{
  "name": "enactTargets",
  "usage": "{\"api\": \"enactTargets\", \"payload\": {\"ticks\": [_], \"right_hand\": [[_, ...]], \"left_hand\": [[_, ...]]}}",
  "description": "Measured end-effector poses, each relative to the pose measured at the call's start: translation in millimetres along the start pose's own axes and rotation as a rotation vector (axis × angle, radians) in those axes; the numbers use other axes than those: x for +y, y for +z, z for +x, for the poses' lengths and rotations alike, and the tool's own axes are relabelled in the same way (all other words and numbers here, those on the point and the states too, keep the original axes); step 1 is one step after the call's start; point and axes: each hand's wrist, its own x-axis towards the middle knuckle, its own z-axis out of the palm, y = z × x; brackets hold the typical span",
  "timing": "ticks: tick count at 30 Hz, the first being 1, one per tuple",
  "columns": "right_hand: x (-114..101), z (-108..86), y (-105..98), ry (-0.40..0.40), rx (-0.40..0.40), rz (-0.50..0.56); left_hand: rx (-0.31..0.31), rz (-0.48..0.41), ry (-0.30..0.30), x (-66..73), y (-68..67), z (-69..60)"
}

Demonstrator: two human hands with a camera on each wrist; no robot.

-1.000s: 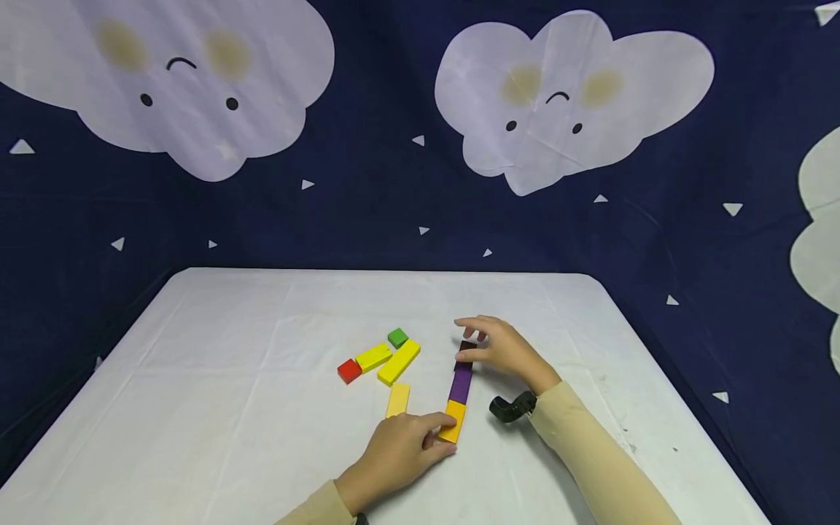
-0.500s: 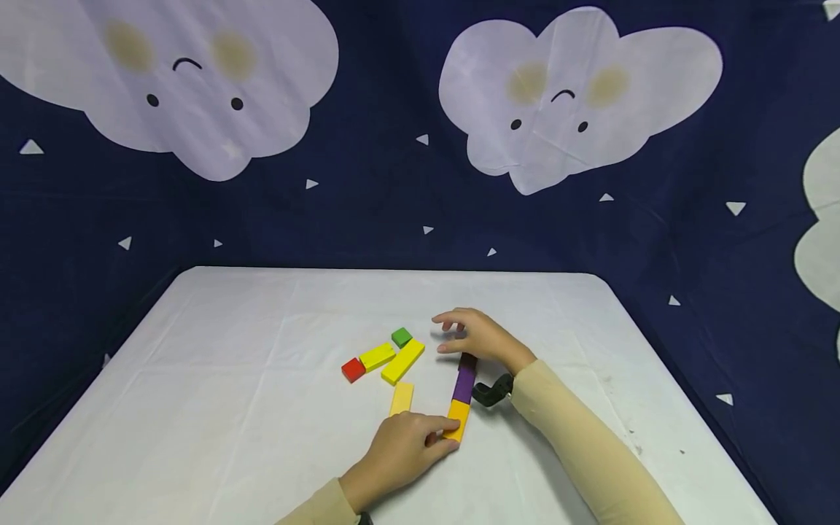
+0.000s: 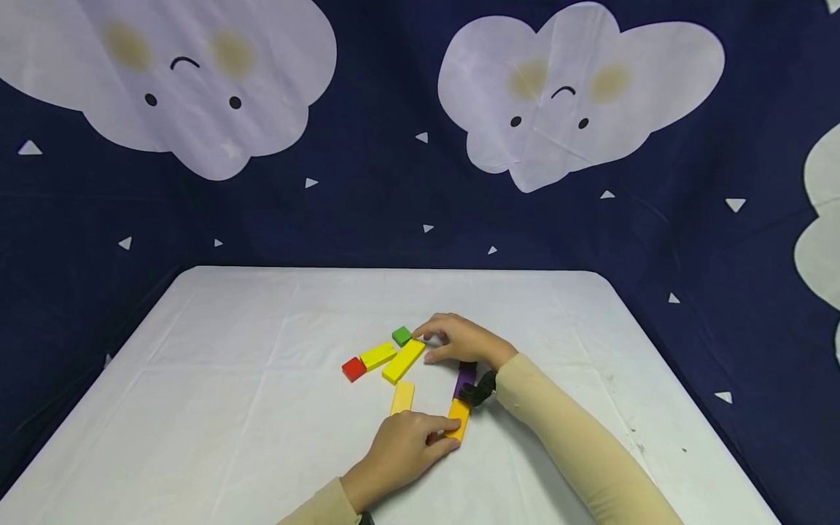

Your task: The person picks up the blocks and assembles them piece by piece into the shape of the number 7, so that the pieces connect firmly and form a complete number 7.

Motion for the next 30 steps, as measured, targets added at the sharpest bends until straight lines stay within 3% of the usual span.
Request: {"api": "enactTargets", "payload": {"ticks": [13, 24, 30], "right_hand": [[-2.3, 8.3, 2.2, 0.021, -0.031, 0.02], [-3.8, 9.6, 1.4, -0.005, -0.027, -0.025], [-1.2, 7.4, 1.1, 0.033, -0.009, -0.014]], "left_hand": [[0.019, -0.005, 0.007, -0.5, 0.0, -1.5], [0.027, -0.018, 0.01, -1.1, 0.7, -0.7], [0.017, -0.018, -0.004, -1.8, 1.4, -0.3]]}}
